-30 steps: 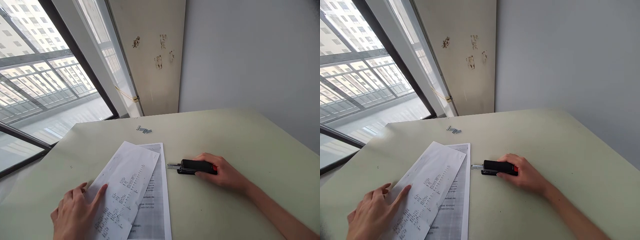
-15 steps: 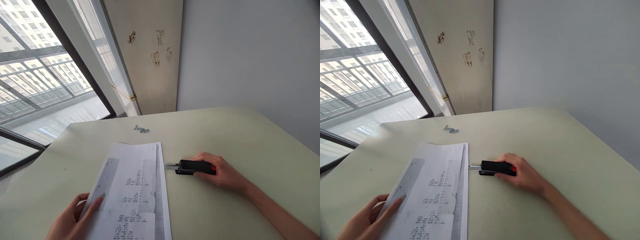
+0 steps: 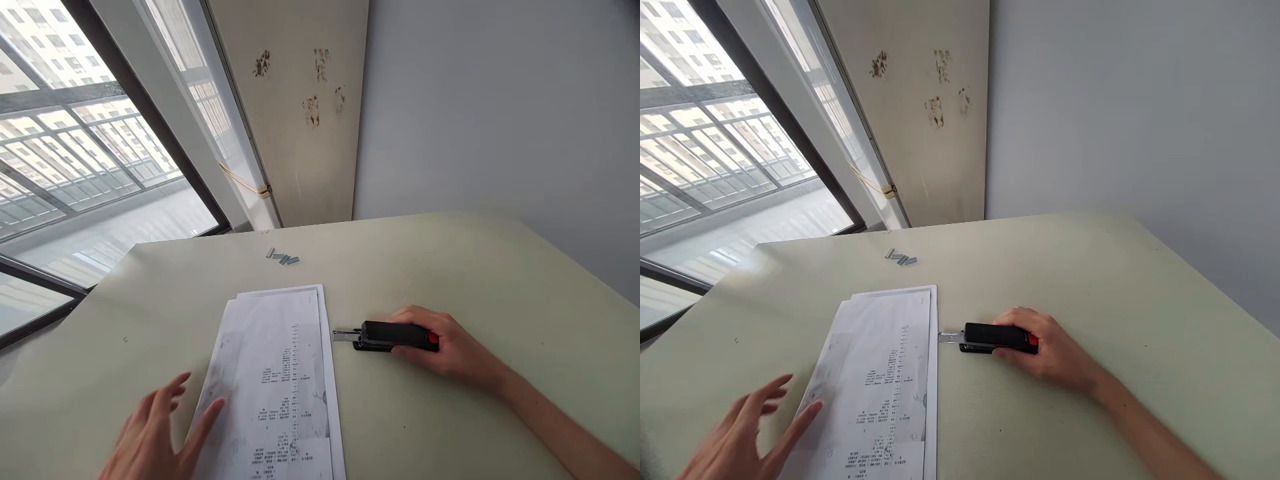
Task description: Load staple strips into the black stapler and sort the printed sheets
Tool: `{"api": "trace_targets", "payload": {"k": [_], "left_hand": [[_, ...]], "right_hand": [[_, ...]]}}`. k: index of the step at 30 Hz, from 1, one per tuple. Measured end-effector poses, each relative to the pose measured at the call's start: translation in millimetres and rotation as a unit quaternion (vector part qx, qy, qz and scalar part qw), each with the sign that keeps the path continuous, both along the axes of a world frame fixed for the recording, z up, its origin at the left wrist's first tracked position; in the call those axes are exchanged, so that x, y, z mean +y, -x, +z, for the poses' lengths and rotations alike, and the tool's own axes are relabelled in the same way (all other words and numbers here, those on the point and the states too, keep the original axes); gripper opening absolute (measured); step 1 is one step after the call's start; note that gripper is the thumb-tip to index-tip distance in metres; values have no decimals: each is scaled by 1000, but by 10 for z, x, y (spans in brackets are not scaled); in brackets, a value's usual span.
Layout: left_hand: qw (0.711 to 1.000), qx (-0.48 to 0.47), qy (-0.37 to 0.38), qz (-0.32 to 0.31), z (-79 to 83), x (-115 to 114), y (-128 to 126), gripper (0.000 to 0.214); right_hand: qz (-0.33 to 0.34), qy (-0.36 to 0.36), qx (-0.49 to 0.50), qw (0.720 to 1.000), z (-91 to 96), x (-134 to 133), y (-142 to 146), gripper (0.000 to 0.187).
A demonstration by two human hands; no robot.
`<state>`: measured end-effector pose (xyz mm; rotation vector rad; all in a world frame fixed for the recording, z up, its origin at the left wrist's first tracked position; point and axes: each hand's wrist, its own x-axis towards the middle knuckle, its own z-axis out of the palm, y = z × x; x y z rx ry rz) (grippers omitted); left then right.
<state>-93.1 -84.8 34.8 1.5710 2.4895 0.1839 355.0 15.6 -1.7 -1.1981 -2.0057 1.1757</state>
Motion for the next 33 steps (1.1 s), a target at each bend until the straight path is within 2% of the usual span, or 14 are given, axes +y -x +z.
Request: {"api": "trace_targets", "payload": {"k": [4, 7, 9, 12, 15, 18, 21, 25, 29, 33], "left_hand": [[980, -26, -55, -192, -44, 385, -450, 66], [957, -56, -42, -280, -60, 774, -775, 63], [953, -46, -73, -292, -67, 1078, -893, 54], [955, -23, -124, -267, -89, 1569, -959, 34], [957, -10, -147, -248, -132, 2011, -1004, 27], [954, 0, -160, -255, -182, 2299, -1074, 26], [948, 1, -174, -267, -225, 2417, -1136, 24], [940, -27, -193, -278, -251, 2420, -1166, 19], [930, -98, -210, -284, -183, 2322, -1214, 14], [912, -215, -212, -277, -55, 2089, -1377, 20]], "right_hand": [[-4, 3, 1, 1000, 27, -3, -8, 23], [-15, 5, -12, 1000, 52, -2, -53, 25], [-22, 2, -26, 999, 56, -8, -105, 25], [-24, -3, -28, 999, 42, -33, -195, 25], [-23, 2, -14, 1000, 20, -66, -259, 25], [-26, -4, -10, 1000, 8, -80, -278, 22], [-30, -23, -10, 999, 20, -70, -271, 21], [-33, -26, -3, 999, 54, -51, -263, 24], [-31, -21, -7, 999, 63, -51, -269, 22], [-33, -26, -11, 999, 37, -59, -280, 21]]}}
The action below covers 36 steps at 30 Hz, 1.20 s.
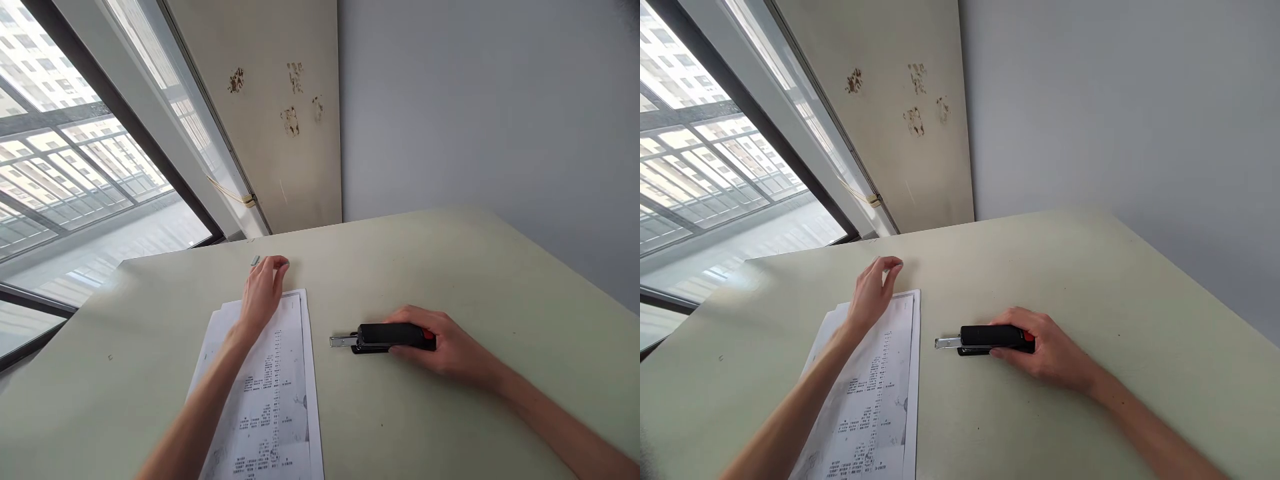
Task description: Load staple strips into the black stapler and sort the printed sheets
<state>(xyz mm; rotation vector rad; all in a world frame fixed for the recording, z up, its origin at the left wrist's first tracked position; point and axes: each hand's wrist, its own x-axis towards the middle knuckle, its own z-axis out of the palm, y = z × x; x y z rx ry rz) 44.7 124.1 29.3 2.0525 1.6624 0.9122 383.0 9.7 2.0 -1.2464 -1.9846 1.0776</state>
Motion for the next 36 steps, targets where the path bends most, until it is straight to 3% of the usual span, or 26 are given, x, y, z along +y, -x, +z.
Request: {"api": "trace_targets", "payload": {"k": [6, 8, 11, 13, 17, 22, 28, 32, 36], "left_hand": [[975, -182, 122, -45, 99, -530, -324, 49], [948, -254, 184, -52, 129, -675, -377, 50], [885, -369, 280, -42, 189, -821, -390, 44], [872, -380, 305, -38, 226, -882, -374, 41], [898, -326, 289, -52, 241, -964, -345, 42], [943, -255, 209, -40, 155, -1039, -311, 42], [962, -191, 185, -67, 65, -1105, -283, 29], [986, -99, 81, -105, 30, -1132, -286, 21], [990, -46, 24, -135, 10, -1145, -286, 21]], "right_hand": [[3, -7, 1, 1000, -47, 11, -11, 19], [1, -9, -3, 1000, -47, 8, -9, 19], [-5, -9, -7, 1000, -31, -6, -3, 20], [-1, -9, -7, 1000, -20, -16, -1, 21], [-2, -9, -6, 1000, -16, -17, -4, 22], [8, -2, 0, 1000, -39, 5, -19, 23], [6, 2, 2, 1000, -51, 16, -22, 21], [11, 3, 2, 1000, -45, 13, -12, 20], [7, 4, 7, 1000, -29, 5, -3, 18]]}}
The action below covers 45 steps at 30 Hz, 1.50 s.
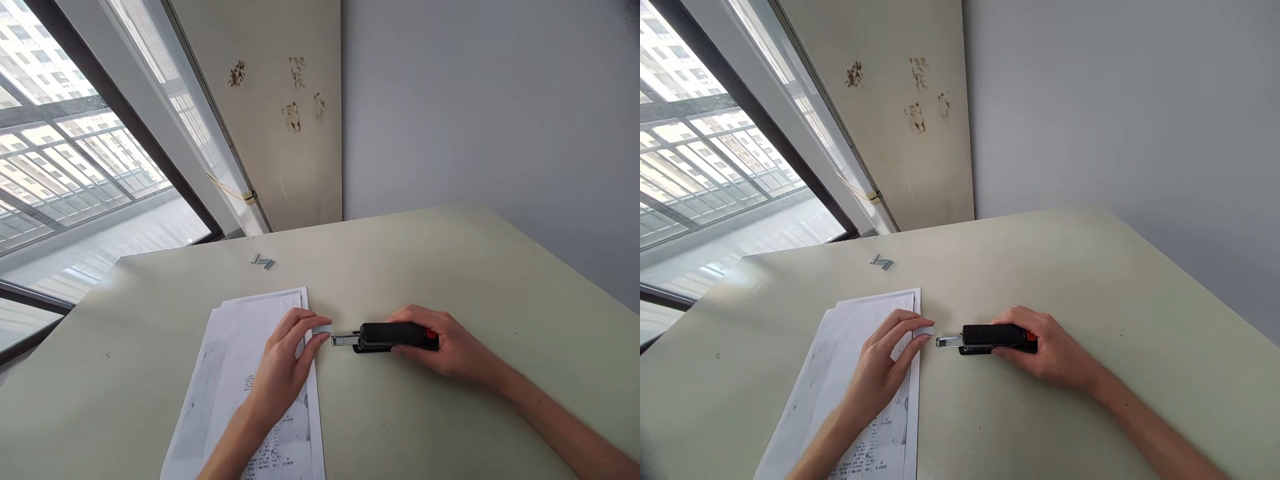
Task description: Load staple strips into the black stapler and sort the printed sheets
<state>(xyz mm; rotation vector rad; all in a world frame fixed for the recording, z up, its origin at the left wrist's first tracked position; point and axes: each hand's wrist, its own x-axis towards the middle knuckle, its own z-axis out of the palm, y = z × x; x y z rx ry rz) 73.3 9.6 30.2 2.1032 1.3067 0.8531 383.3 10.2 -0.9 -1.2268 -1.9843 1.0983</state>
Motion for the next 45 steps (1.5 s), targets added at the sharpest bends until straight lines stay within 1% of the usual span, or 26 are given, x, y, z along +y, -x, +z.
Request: {"api": "trace_targets", "payload": {"k": [7, 11, 18, 24, 33, 41, 45], "left_hand": [[993, 59, -91, -49, -44, -5, -2, 22], [986, 100, -125, -53, -80, -6, -26, 22], [981, 133, -133, -51, -37, -6, -80, 16], [976, 151, -147, -56, -34, -10, -95, 18], [963, 175, -185, -83, 13, 6, -144, 17], [966, 171, -171, -89, -37, 6, -193, 17], [973, 169, -147, -64, -74, -10, -124, 19]], "right_hand": [[10, -5, -4, 1000, 3, 10, -5, 21], [0, -1, 1, 1000, 3, 15, -11, 19], [4, 3, -2, 1000, -5, 17, -18, 19], [7, 4, 3, 1000, 2, 9, -22, 19], [1, 5, 0, 1000, 14, 12, -3, 18], [5, 4, 5, 1000, -8, 7, -9, 17], [-5, 5, 6, 1000, 15, 0, -2, 16]]}}
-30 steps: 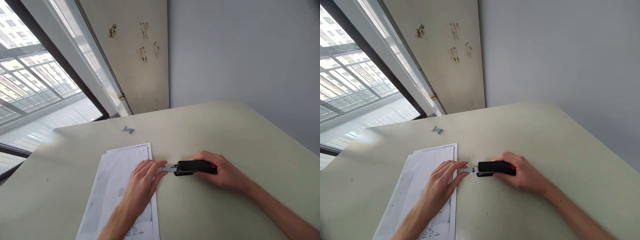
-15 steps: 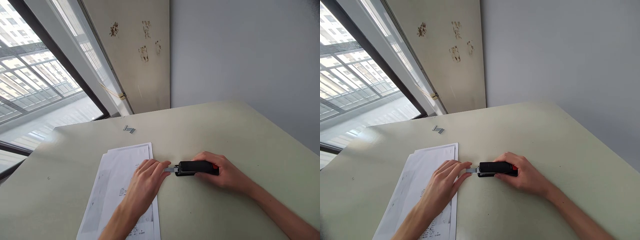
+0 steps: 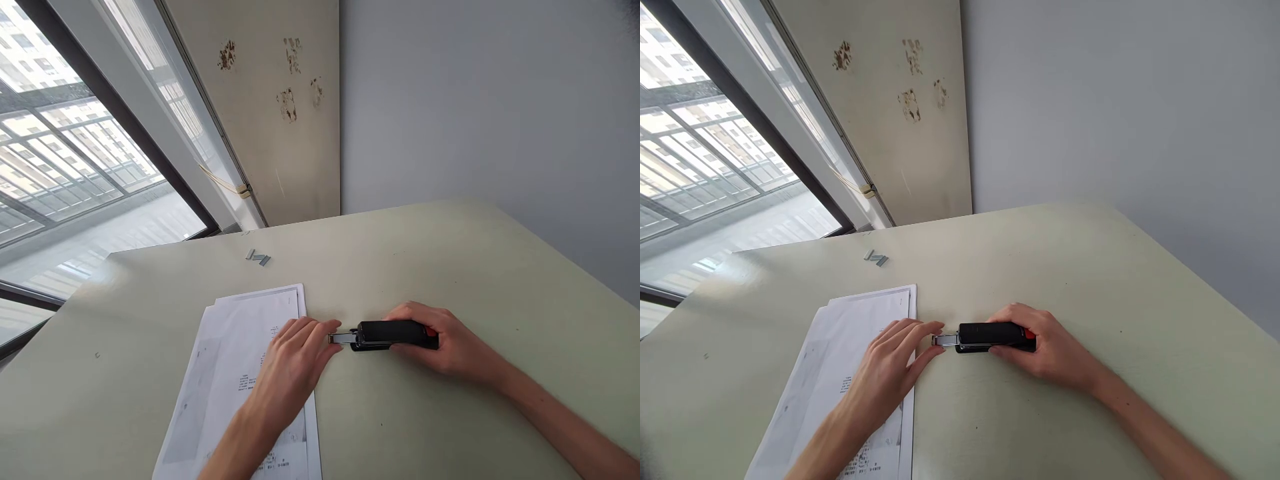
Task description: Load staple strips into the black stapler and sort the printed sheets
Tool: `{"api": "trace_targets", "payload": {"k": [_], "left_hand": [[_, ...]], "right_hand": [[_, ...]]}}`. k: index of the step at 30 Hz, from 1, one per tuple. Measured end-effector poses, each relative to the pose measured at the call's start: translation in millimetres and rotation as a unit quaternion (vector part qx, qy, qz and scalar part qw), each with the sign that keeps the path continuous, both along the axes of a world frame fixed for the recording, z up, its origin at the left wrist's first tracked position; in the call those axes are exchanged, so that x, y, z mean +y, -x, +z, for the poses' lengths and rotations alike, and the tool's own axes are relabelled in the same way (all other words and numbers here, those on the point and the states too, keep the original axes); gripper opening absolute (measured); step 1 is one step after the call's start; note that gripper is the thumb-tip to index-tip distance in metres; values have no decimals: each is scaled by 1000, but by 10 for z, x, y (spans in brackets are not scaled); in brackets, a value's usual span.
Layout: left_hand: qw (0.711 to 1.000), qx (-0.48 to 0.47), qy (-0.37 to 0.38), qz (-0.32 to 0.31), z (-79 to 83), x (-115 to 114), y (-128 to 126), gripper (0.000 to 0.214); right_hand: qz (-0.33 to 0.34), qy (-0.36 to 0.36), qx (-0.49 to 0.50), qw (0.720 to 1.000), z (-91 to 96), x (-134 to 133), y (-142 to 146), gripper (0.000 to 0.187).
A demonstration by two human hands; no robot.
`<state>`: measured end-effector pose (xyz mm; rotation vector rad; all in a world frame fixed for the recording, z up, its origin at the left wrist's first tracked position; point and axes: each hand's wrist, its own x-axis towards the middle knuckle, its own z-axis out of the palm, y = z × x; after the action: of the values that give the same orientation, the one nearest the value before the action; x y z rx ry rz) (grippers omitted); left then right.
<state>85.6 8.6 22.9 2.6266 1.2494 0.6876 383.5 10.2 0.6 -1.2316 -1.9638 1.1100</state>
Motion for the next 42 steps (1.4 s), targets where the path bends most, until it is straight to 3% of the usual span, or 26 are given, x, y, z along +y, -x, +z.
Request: {"api": "trace_targets", "payload": {"k": [7, 18, 26, 34, 42], "left_hand": [[999, -41, 7, 32, -51, 4, 185, 18], [986, -109, 124, 31, -17, 73, 88, 14], [982, -125, 143, 26, -70, 89, -40, 12], [975, -140, 173, 4, -94, 141, 9, 13], [979, -150, 139, -12, -116, 179, 22, 19]], "right_hand": [[-1, -2, -3, 1000, 13, -13, 4, 18], [-15, -3, -14, 1000, 59, -11, 27, 21], [-20, 4, -10, 1000, 79, -15, 25, 21], [-12, 11, -6, 1000, 100, -19, 21, 19], [-11, 14, 1, 1000, 38, -4, 8, 18]]}}
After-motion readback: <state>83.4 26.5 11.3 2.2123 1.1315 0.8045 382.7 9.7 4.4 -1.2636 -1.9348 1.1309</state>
